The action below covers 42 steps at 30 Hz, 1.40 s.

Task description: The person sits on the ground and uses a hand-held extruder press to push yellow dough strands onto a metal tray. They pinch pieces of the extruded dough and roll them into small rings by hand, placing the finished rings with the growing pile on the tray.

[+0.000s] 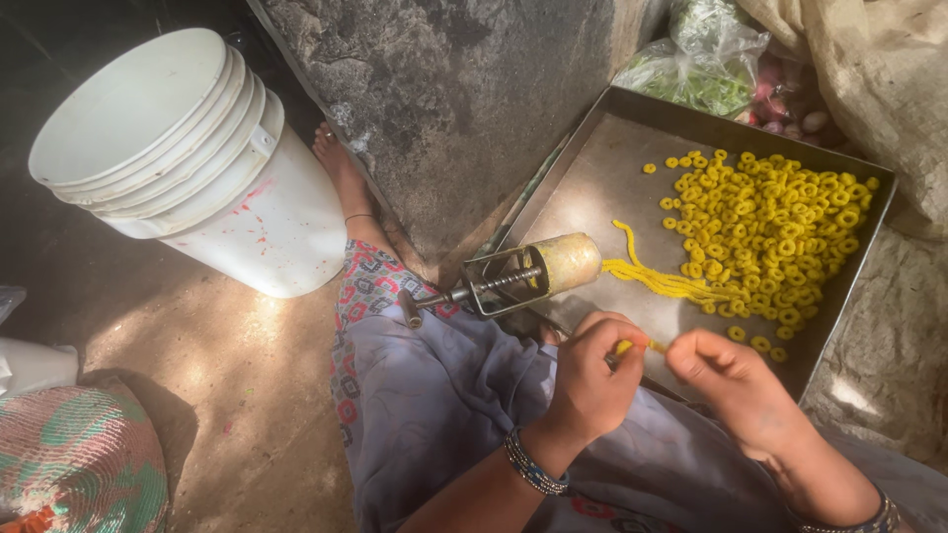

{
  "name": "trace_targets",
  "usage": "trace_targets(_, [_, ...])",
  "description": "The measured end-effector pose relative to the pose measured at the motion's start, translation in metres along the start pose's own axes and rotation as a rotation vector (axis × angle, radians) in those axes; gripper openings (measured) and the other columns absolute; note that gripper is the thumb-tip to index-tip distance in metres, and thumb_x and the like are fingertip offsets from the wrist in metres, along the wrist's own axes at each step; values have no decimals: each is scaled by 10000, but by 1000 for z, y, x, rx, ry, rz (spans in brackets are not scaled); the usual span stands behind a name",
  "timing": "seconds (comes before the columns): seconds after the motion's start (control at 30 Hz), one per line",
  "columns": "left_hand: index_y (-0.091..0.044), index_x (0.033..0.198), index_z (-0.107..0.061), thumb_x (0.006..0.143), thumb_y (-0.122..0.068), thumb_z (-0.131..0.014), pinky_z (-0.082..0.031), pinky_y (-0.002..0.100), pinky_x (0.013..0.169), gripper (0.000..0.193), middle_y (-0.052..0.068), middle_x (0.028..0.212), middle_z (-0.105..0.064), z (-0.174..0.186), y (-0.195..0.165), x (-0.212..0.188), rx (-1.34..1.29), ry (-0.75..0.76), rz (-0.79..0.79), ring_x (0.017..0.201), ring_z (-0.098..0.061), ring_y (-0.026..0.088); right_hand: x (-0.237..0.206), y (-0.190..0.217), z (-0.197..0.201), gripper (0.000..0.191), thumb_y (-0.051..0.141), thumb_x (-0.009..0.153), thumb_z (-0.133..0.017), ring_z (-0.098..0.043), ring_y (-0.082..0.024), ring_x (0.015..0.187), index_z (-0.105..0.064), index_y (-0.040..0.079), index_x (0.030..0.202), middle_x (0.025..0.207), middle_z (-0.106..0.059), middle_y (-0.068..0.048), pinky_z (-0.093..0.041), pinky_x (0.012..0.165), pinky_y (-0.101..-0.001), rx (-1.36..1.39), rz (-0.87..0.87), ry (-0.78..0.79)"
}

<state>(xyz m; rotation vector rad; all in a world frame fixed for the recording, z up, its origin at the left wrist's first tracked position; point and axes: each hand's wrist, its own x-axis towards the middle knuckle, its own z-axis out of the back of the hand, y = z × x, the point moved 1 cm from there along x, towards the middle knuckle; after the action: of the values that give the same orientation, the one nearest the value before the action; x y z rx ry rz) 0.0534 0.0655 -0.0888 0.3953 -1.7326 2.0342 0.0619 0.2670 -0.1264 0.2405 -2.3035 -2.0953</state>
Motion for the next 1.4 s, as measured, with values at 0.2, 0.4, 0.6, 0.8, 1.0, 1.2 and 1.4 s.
trace_targets(0.2, [-4,1106,-629,954,-15,-646,-579,297,788,153,109,1047,-702,0,-5,2,-38,86,150,919,-721,217,-9,23,-17,207,245,871,-722,-619,-111,898,-779,112,1018,920,-715,12,-500,821,-260,-886,541,-200])
trace_targets(0.4, [-3,1137,-636,984,0,-612,-576,300,771,155,126,1106,-692,5,-15,3,-75,98,77,936,-715,225,3,17,-9,339,184,925,-570,-611,-79,1071,-636,84,1242,1113,-701,21,-466,929,-269,-259,101,45])
trace_targets(0.6, [-6,1116,-639,973,39,-607,-574,340,845,153,152,1120,-649,10,-15,7,20,26,-98,977,-686,266,12,-17,10,241,148,1156,-583,-575,-187,941,-670,-73,1117,1006,-648,-91,-472,868,-353,313,-20,195])
trace_targets(0.8, [-10,1092,-636,963,11,-630,-560,375,804,130,158,1042,-671,6,-12,4,91,90,-39,931,-687,295,1,8,-5,165,158,899,-714,-634,-144,821,-777,59,1014,869,-718,-35,-497,765,-318,-450,179,-127])
trace_targets(1.0, [-8,1141,-620,982,-29,-622,-542,327,744,161,155,1016,-688,6,-12,4,-25,156,119,854,-688,262,-10,43,-32,213,178,727,-829,-609,-282,800,-724,81,884,795,-633,-65,-488,740,-384,-972,741,-214])
trace_targets(1.2, [-25,1127,-654,1013,-11,-587,-515,326,709,133,124,970,-633,8,-9,1,-5,95,32,786,-626,226,-10,52,-31,149,143,764,-788,-580,-291,767,-676,66,827,760,-606,-63,-464,725,-420,-1013,757,-266])
trace_targets(1.4, [-26,1161,-667,932,10,-588,-536,303,716,245,115,993,-670,6,4,-1,19,281,121,840,-651,188,-5,33,-23,248,256,708,-841,-610,-289,775,-689,93,817,734,-628,-69,-484,693,-396,-963,530,-266])
